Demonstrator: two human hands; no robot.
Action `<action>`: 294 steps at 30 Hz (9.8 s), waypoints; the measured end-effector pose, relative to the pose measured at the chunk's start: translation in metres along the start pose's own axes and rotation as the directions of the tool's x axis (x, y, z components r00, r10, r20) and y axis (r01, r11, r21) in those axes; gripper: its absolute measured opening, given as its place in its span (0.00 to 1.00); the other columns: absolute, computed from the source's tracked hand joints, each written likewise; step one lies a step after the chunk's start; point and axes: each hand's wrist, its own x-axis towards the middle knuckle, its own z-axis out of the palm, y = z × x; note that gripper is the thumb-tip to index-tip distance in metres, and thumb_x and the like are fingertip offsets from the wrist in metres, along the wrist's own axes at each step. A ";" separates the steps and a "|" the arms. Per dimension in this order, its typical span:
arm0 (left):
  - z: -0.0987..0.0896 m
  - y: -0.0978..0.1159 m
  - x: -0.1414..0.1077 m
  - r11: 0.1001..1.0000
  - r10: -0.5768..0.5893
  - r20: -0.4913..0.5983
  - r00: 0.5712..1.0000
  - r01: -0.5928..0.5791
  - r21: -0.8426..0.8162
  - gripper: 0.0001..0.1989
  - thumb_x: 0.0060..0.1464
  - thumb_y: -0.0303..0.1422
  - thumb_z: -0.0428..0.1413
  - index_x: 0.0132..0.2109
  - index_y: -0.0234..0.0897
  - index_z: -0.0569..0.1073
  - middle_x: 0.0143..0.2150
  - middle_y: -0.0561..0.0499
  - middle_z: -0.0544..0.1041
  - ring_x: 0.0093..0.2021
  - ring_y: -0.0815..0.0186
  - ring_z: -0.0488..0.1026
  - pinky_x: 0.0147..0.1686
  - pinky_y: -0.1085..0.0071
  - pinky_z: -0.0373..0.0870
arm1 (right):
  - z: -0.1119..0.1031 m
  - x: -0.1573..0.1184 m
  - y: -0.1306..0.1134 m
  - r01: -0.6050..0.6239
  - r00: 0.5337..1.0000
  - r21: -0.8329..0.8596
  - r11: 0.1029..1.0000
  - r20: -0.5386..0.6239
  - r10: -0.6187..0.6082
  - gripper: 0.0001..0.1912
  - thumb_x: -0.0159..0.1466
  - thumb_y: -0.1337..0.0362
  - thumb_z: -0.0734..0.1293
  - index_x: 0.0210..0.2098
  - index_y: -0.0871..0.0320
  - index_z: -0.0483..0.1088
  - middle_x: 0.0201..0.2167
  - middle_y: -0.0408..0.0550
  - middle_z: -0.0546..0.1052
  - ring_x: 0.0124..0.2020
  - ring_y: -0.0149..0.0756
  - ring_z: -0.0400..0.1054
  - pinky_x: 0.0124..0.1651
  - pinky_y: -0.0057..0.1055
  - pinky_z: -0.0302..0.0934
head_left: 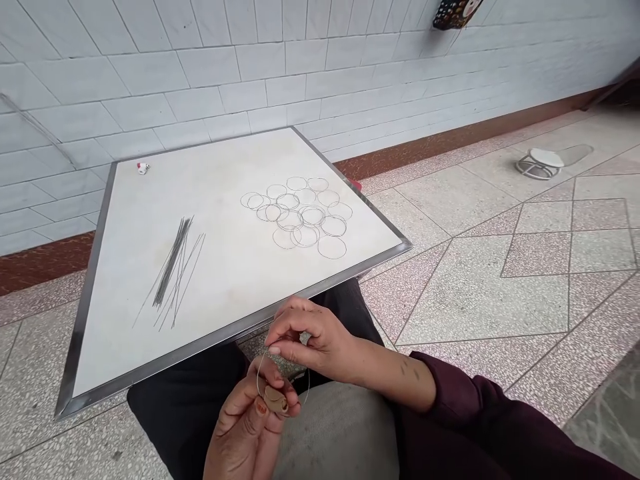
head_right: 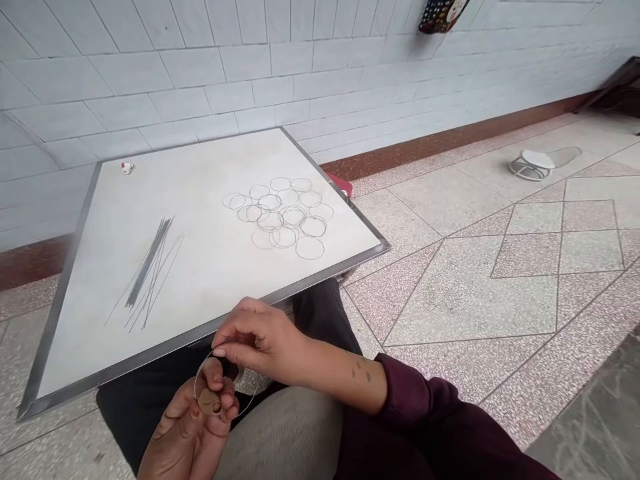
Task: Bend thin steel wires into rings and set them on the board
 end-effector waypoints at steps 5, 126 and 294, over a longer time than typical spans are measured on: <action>-0.001 0.001 -0.002 0.998 0.030 0.001 1.000 -0.030 0.047 0.07 0.50 0.39 0.65 0.31 0.40 0.82 0.37 0.51 0.67 0.35 0.66 0.70 0.37 0.70 0.72 | -0.002 0.000 -0.003 -0.045 0.999 -0.002 0.999 -0.017 0.045 0.05 0.66 0.64 0.68 0.36 0.59 0.73 0.31 0.45 0.71 0.33 0.29 0.66 0.35 0.25 0.65; 0.025 -0.003 0.017 0.910 -0.145 -0.518 0.843 -0.092 -0.404 0.17 0.63 0.22 0.48 0.32 0.37 0.78 0.34 0.51 0.79 0.34 0.73 0.77 0.39 0.78 0.76 | 0.050 -0.023 0.012 -0.342 0.858 0.846 0.409 0.105 0.502 0.15 0.53 0.58 0.78 0.26 0.58 0.70 0.25 0.39 0.72 0.27 0.27 0.70 0.29 0.24 0.63; -0.011 0.007 0.011 0.934 -0.251 -0.111 0.962 0.271 0.232 0.11 0.54 0.41 0.60 0.34 0.37 0.78 0.22 0.56 0.69 0.23 0.68 0.69 0.26 0.71 0.65 | -0.012 -0.010 0.017 0.295 0.905 -0.263 0.919 0.386 -0.180 0.07 0.71 0.67 0.60 0.39 0.61 0.68 0.35 0.49 0.72 0.38 0.30 0.68 0.41 0.25 0.67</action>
